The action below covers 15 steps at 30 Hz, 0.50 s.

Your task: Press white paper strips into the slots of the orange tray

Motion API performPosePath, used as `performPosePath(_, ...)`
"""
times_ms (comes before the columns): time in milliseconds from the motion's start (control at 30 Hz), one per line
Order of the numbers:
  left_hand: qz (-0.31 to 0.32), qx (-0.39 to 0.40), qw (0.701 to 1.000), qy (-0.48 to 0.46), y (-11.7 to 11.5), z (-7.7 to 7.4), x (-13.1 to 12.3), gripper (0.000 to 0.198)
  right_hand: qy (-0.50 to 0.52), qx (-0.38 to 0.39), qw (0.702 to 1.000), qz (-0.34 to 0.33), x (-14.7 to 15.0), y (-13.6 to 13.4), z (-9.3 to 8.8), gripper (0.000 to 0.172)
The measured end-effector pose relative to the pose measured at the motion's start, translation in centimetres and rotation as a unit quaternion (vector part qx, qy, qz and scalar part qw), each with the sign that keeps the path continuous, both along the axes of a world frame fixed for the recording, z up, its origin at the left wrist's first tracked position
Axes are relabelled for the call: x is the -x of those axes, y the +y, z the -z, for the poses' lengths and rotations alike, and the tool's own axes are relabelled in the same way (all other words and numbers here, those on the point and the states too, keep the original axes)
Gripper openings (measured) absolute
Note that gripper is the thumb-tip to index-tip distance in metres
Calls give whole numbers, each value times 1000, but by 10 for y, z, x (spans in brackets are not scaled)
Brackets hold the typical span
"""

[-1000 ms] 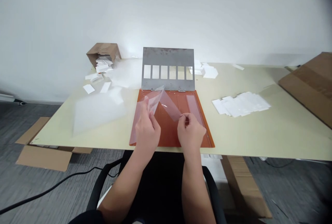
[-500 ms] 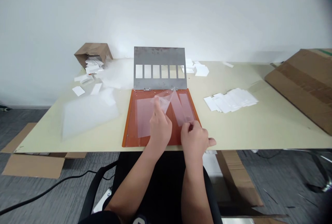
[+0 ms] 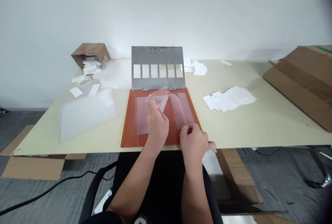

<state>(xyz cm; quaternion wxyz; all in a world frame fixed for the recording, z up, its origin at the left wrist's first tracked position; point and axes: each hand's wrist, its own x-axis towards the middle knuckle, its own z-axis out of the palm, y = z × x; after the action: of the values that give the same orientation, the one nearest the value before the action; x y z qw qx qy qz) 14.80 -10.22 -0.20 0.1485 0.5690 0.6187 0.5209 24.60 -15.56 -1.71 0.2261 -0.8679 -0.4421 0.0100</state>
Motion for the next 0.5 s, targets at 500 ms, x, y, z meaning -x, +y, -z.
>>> performPosePath(500, 33, -49, 998, -23, -15, -17, 25, 52, 9, -97, 992, -76, -2, -9, 5, 25)
